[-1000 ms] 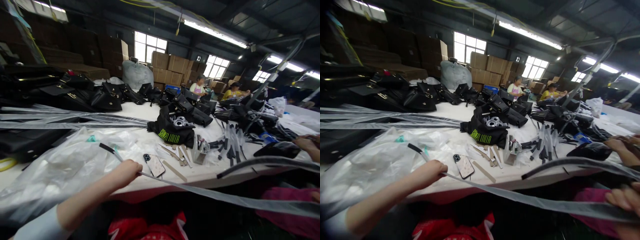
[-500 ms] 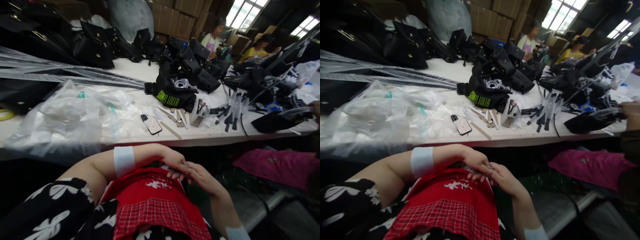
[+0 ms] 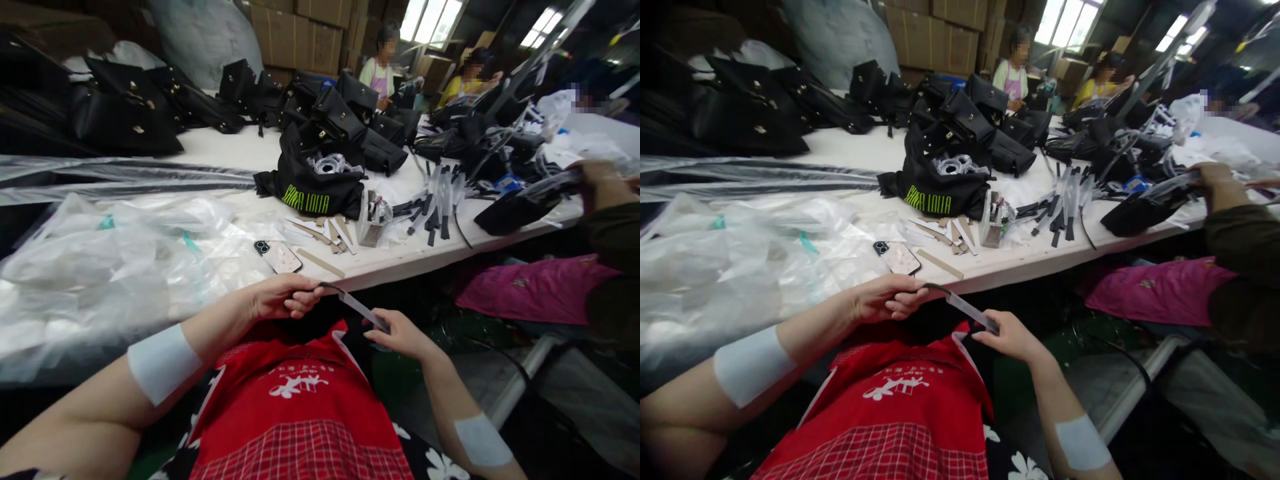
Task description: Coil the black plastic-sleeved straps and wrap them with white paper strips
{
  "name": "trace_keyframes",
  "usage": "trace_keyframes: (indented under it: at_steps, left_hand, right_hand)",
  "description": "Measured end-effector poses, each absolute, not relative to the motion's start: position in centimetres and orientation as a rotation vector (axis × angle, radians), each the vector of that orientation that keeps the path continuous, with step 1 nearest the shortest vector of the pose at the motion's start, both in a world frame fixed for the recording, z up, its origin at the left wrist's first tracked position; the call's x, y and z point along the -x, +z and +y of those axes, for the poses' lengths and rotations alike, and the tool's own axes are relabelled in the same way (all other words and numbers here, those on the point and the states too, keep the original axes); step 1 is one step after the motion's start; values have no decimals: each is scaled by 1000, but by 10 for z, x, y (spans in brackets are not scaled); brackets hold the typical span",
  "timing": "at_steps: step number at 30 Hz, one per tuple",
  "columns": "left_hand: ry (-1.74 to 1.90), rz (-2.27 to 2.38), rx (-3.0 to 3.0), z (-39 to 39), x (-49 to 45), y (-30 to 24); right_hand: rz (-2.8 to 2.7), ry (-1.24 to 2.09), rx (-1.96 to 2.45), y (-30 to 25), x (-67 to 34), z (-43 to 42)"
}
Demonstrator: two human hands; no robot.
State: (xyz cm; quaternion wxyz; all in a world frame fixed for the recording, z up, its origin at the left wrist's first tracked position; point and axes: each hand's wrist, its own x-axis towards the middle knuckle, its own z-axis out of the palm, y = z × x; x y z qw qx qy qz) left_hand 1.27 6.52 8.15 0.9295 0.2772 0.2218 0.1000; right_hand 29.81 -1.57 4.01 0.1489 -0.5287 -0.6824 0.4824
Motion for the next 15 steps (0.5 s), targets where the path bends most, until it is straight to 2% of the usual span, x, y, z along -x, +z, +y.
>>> trace_keyframes:
  at_steps: [3,6,11,15]
  left_hand:
    - [469,444,-444,73,-39,102]
    - [477,534,-538,74,-49,111]
    - [137,694,-826,67,-26,100]
    - [-161,690,-983,56,-16,83]
  right_hand:
    - [-1886,1400,1511,39,-269,-15]
    - [-1733,1432,1414,39,-271,-11]
    - [-1303,1602,1237,24,-309,-18]
    - [-1307,1593,1349,10,-314,-26]
